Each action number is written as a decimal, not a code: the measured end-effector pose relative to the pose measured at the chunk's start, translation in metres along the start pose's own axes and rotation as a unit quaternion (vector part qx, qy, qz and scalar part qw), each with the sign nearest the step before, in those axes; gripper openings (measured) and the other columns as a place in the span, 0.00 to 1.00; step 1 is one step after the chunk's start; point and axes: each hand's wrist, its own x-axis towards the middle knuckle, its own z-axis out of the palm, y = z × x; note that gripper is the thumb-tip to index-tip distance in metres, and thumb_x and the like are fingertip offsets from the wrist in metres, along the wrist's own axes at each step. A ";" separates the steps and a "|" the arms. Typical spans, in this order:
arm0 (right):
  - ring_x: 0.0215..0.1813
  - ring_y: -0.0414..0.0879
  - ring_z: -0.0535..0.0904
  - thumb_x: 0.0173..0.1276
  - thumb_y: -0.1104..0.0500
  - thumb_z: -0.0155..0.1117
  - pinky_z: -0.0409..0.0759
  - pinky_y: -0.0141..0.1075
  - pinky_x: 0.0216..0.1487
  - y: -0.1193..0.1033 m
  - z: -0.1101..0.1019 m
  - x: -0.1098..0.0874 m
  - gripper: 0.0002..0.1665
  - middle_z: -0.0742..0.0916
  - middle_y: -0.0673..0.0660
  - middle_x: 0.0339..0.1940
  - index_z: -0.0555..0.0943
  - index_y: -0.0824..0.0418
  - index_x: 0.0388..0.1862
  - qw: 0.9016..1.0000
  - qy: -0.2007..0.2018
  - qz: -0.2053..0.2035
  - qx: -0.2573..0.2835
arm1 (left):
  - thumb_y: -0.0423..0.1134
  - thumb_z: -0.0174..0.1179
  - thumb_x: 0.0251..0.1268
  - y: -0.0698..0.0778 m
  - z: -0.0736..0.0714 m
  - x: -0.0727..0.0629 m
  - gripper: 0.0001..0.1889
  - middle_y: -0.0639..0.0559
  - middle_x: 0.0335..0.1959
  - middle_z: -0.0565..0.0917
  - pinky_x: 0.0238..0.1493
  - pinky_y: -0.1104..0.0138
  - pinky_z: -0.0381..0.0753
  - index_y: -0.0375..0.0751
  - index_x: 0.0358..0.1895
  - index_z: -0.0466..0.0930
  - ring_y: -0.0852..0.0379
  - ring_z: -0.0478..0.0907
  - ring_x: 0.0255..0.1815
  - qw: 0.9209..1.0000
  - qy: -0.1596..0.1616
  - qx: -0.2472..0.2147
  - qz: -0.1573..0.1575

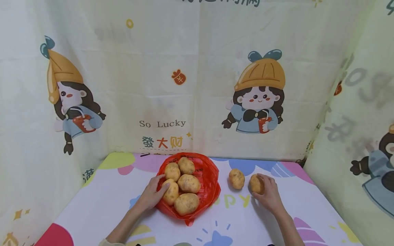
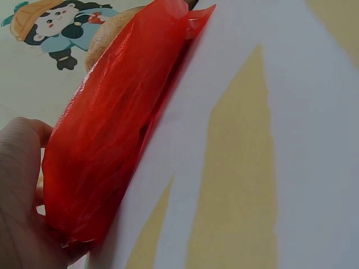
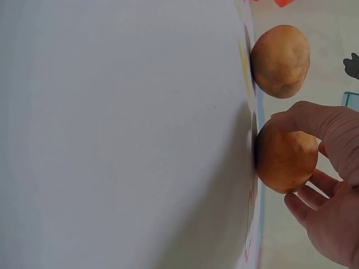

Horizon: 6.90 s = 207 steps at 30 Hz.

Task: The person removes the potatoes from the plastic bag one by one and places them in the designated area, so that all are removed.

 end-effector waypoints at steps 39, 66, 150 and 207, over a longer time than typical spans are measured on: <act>0.62 0.64 0.73 0.58 0.64 0.79 0.81 0.64 0.54 -0.108 0.009 -0.001 0.44 0.77 0.66 0.66 0.70 0.60 0.72 0.995 0.038 -0.071 0.056 | 0.60 0.54 0.75 0.002 -0.001 -0.002 0.36 0.35 0.72 0.66 0.71 0.37 0.64 0.36 0.73 0.66 0.34 0.64 0.73 1.000 -0.004 0.006 -0.005; 0.71 0.62 0.71 0.61 0.60 0.78 0.81 0.62 0.59 -0.159 0.059 0.010 0.42 0.75 0.58 0.70 0.71 0.51 0.73 0.985 -0.057 -0.080 0.143 | 0.59 0.55 0.75 0.001 0.000 -0.003 0.36 0.34 0.71 0.67 0.70 0.37 0.66 0.35 0.73 0.66 0.34 0.66 0.71 1.000 -0.002 0.005 -0.002; 0.65 0.51 0.75 0.66 0.47 0.75 0.78 0.56 0.64 -0.169 0.089 0.014 0.36 0.79 0.51 0.65 0.72 0.50 0.70 0.975 -0.047 -0.041 0.215 | 0.60 0.54 0.75 0.000 0.001 -0.002 0.36 0.35 0.71 0.67 0.71 0.37 0.65 0.35 0.73 0.66 0.35 0.66 0.72 1.000 -0.005 0.008 -0.006; 0.60 0.30 0.71 0.68 0.61 0.72 0.75 0.17 0.51 -0.101 0.012 -0.015 0.37 0.75 0.59 0.67 0.68 0.64 0.73 0.967 0.130 0.014 0.219 | 0.59 0.54 0.75 -0.003 0.004 -0.002 0.35 0.35 0.72 0.66 0.72 0.37 0.64 0.37 0.74 0.66 0.36 0.64 0.73 1.000 0.001 0.000 -0.012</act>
